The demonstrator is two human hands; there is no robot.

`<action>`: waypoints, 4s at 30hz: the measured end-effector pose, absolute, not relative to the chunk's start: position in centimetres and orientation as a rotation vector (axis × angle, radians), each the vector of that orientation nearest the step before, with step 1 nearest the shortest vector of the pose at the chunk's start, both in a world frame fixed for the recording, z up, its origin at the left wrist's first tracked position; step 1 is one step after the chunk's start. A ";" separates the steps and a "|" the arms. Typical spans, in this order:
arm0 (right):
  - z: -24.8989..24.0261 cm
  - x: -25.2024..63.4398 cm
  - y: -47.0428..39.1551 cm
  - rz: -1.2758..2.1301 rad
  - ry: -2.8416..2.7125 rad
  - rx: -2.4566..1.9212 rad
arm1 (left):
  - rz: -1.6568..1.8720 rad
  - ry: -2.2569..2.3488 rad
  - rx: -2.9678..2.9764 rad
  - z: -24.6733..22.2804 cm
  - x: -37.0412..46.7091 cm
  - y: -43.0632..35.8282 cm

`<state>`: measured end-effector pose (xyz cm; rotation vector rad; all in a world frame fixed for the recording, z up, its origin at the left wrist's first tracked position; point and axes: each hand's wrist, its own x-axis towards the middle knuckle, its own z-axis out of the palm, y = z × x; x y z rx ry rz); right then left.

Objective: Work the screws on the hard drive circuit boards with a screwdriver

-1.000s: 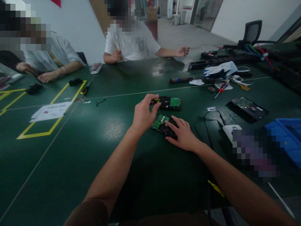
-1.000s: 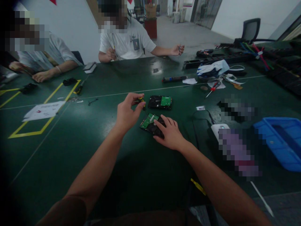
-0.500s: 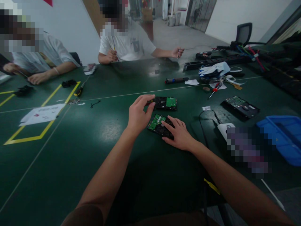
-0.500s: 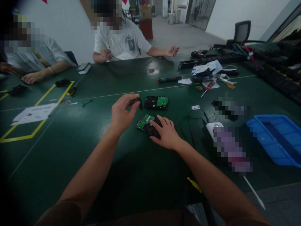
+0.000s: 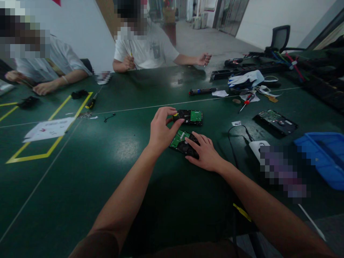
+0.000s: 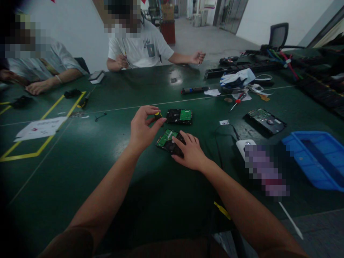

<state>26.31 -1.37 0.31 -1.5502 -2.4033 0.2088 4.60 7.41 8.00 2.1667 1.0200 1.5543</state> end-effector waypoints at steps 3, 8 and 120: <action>0.3 26.3 -1.4 0.209 -2.405 -1.553 | 1.580 1.031 2.189 8.1 4.5 7.4; 0.4 26.2 -1.3 0.204 -2.402 -1.548 | 1.600 1.032 2.252 8.5 4.3 7.4; 0.4 26.3 -1.3 0.215 -2.392 -1.541 | 1.501 0.980 2.325 8.7 4.0 7.6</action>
